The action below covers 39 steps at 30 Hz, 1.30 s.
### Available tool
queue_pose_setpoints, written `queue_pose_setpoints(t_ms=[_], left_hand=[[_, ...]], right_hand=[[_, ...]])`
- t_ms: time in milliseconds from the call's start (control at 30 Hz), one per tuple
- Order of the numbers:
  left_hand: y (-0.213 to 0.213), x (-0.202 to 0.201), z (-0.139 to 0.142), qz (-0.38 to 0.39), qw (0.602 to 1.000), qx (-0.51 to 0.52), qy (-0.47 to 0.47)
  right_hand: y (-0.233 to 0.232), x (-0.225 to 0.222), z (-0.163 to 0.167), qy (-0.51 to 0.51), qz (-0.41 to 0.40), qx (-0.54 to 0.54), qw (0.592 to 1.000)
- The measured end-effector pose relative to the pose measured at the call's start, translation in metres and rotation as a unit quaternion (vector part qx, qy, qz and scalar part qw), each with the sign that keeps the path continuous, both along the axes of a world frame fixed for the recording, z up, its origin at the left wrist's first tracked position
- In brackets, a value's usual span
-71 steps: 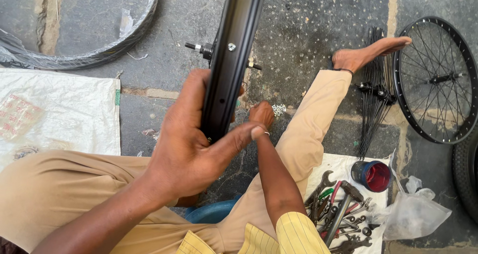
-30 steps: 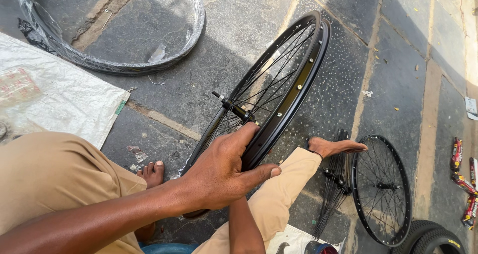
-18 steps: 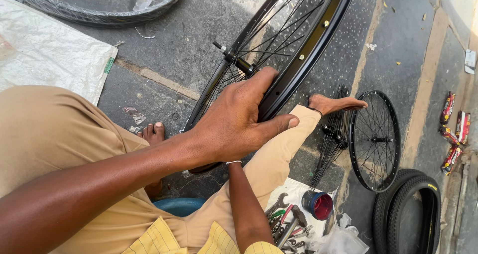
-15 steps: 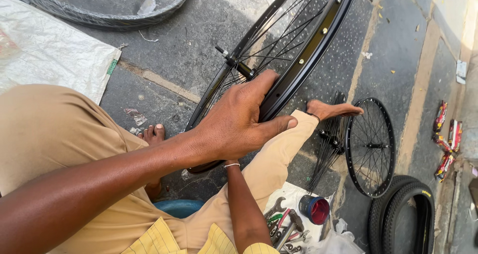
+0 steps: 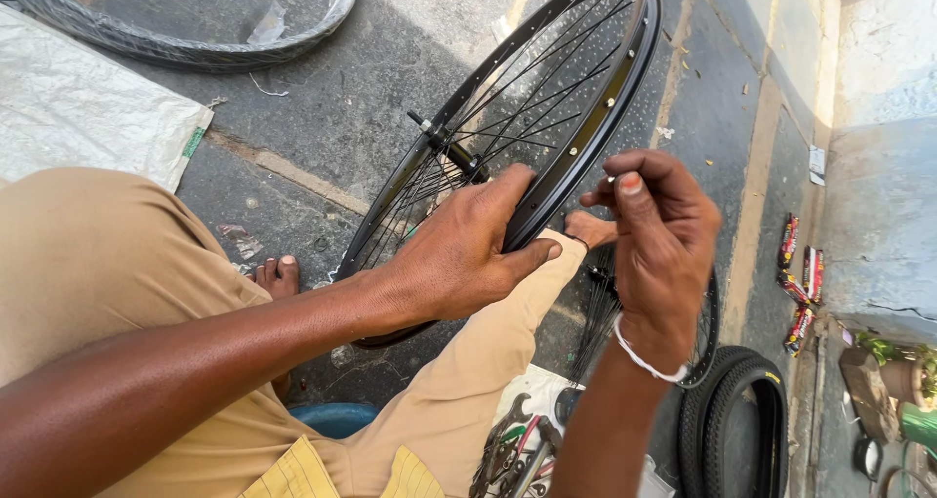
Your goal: The person sits on the ground and laces a bicycle wheel by hand, inserting spokes into the rim and hub. They rotate the wheel to access different sections and continue threading the spokes through the rim holes.
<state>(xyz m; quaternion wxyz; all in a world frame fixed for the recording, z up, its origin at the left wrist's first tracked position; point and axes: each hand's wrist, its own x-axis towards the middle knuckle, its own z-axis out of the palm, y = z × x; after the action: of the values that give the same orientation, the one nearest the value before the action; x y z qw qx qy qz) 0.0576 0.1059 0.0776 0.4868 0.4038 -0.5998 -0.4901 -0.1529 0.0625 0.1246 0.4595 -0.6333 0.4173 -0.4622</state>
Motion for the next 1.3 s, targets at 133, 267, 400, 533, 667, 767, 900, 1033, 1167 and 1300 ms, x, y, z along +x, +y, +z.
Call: queue_pose_setpoints(t_ms=[133,267,400,533,667,767,900,1033,1167,1300], left_hand=[[0.001,0.001,0.000,0.011,1.000,-0.025,0.002],[0.001,0.001,-0.004,0.027,0.997,-0.067,0.022],[0.002,0.000,-0.008,0.018,0.998,-0.055,0.025],[0.003,0.001,-0.006,0.016,0.998,-0.054,0.018],[0.001,0.003,0.002,0.036,0.999,-0.036,-0.003],[-0.004,0.009,0.006,0.061,0.996,0.019,-0.056],[-0.013,0.024,0.003,0.159,0.977,-0.133,-0.056],[-0.019,0.036,-0.001,0.132,0.972,-0.187,-0.057],[-0.020,0.046,-0.001,0.061,0.993,-0.101,0.006],[-0.016,0.062,-0.002,0.030,0.997,-0.050,0.043]], right_hand=[[0.031,0.043,0.048,0.175,0.043,-0.002,0.984],[0.024,0.059,0.044,0.217,0.078,-0.019,0.973],[0.018,0.056,0.040,0.200,0.092,-0.012,0.975],[0.022,0.057,0.036,0.245,0.052,-0.034,0.968],[0.032,0.056,0.017,0.145,-0.003,-0.120,0.982],[0.034,0.062,-0.017,-0.046,-0.144,-0.130,0.980],[0.016,0.082,-0.070,-0.186,-0.027,0.166,0.968],[0.002,0.091,-0.095,-0.376,0.119,0.154,0.906],[-0.004,0.093,-0.094,-0.402,0.219,0.141,0.878],[-0.001,0.112,-0.103,-0.367,0.189,0.130,0.901]])
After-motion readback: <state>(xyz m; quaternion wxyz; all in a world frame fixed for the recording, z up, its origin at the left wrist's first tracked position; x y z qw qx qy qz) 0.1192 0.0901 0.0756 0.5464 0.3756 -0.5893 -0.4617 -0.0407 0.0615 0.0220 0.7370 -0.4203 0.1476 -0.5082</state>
